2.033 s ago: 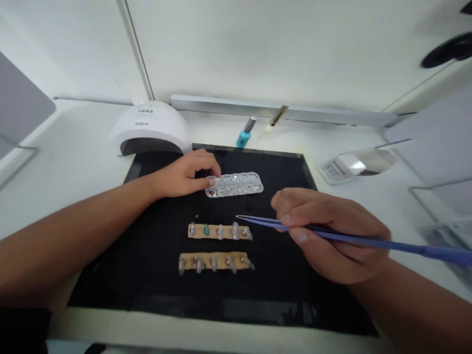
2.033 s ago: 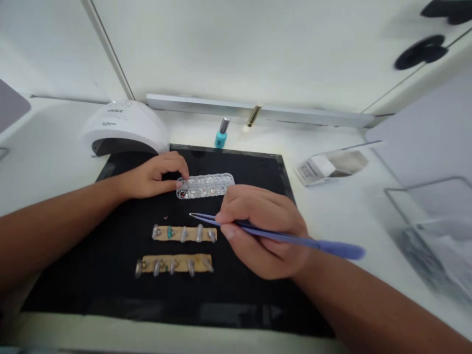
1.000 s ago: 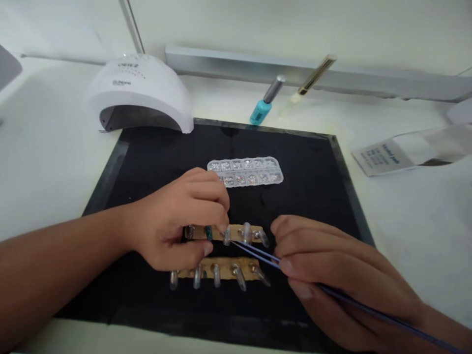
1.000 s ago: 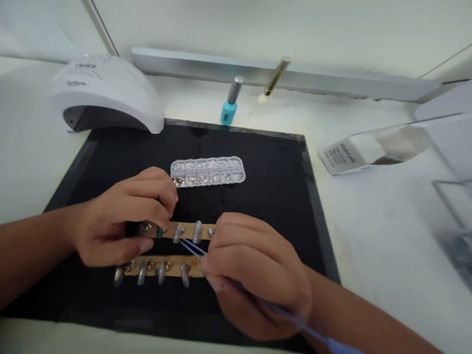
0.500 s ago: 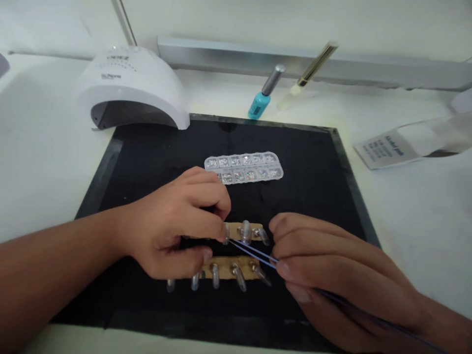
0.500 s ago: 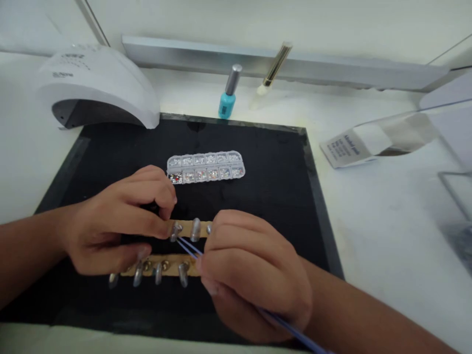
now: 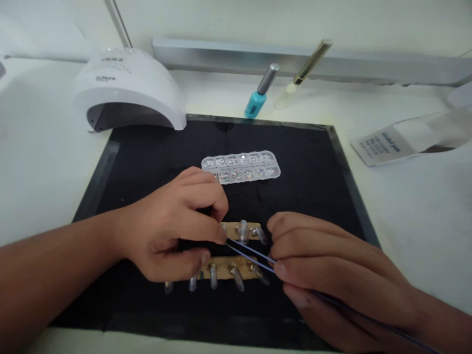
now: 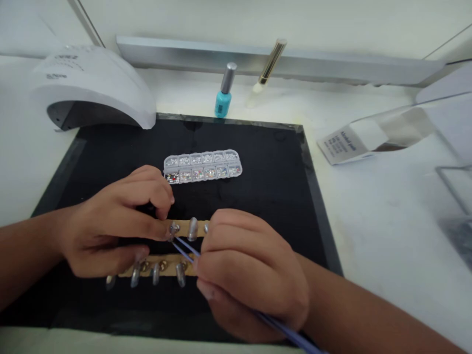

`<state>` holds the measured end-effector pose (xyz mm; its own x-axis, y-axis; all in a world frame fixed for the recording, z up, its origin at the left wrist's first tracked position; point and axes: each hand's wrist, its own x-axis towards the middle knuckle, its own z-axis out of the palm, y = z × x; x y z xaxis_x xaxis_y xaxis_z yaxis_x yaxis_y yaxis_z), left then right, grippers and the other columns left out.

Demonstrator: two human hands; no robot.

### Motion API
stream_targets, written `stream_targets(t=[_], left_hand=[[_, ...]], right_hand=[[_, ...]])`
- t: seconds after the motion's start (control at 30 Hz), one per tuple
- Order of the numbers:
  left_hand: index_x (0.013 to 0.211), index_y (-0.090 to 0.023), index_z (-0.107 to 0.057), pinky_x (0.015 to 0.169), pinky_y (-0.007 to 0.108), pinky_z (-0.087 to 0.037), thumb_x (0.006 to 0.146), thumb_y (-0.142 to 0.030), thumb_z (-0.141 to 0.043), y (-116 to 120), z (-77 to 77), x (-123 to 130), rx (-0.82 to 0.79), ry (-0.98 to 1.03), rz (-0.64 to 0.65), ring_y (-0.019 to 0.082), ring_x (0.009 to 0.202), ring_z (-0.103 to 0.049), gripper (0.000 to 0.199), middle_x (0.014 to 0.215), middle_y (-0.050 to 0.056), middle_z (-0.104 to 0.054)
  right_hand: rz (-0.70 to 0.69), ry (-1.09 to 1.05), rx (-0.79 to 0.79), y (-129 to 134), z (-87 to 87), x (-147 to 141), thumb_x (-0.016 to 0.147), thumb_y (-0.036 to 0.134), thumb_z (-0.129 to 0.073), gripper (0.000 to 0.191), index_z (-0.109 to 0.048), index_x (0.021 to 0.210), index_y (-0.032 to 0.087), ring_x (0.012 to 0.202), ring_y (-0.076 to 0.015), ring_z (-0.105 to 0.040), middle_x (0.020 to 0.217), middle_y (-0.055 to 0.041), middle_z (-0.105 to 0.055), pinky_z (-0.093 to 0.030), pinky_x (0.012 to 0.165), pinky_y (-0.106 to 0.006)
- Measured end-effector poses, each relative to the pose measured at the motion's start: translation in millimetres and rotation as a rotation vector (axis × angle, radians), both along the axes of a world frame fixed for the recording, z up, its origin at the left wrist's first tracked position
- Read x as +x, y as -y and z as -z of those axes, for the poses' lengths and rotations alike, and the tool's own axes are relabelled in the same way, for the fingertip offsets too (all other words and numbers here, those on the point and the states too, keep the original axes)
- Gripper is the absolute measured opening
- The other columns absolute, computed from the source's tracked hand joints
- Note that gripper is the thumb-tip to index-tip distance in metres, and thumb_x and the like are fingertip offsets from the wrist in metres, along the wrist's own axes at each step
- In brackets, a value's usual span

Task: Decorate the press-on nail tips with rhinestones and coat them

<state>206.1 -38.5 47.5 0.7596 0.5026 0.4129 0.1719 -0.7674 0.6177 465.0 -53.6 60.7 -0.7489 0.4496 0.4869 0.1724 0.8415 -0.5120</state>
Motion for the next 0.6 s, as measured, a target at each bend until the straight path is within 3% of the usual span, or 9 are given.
stream_targets(t=[0.3, 0.43, 0.6], left_hand=[[0.089, -0.019, -0.062, 0.080, 0.047, -0.043, 0.074, -0.015, -0.056, -1, -1.0, 1, 0.037, 0.009, 0.008, 0.023, 0.085, -0.057, 0.017, 0.089, 0.007, -0.059], [0.092, -0.018, -0.063, 0.081, 0.047, -0.043, 0.074, -0.016, -0.055, 1, 1.0, 0, 0.039, 0.026, 0.001, 0.023, 0.086, -0.056, 0.019, 0.091, 0.007, -0.058], [0.089, -0.018, -0.064, 0.082, 0.047, -0.042, 0.074, -0.014, -0.057, 2, 2.4, 0, 0.013, -0.013, 0.001, 0.023, 0.089, -0.056, 0.017, 0.093, 0.007, -0.058]], right_hand=[[0.009, -0.010, -0.052, 0, -8.6, 4, 0.087, 0.012, -0.056, 0.013, -0.058, 0.094, 0.022, 0.067, -0.0177, -0.069, 0.073, -0.0036, -0.069, -0.063, 0.073, -0.036], [0.165, -0.038, -0.157, 5, -12.3, 11, 0.087, 0.015, -0.058, 0.013, -0.063, 0.094, 0.025, 0.070, -0.0215, -0.070, 0.075, -0.0049, -0.070, -0.063, 0.074, -0.040], [0.225, -0.139, -0.238, 6, -7.0, 13, 0.088, 0.019, -0.059, 0.015, -0.065, 0.099, 0.027, 0.077, -0.0227, -0.069, 0.078, -0.0056, -0.068, -0.060, 0.079, -0.041]])
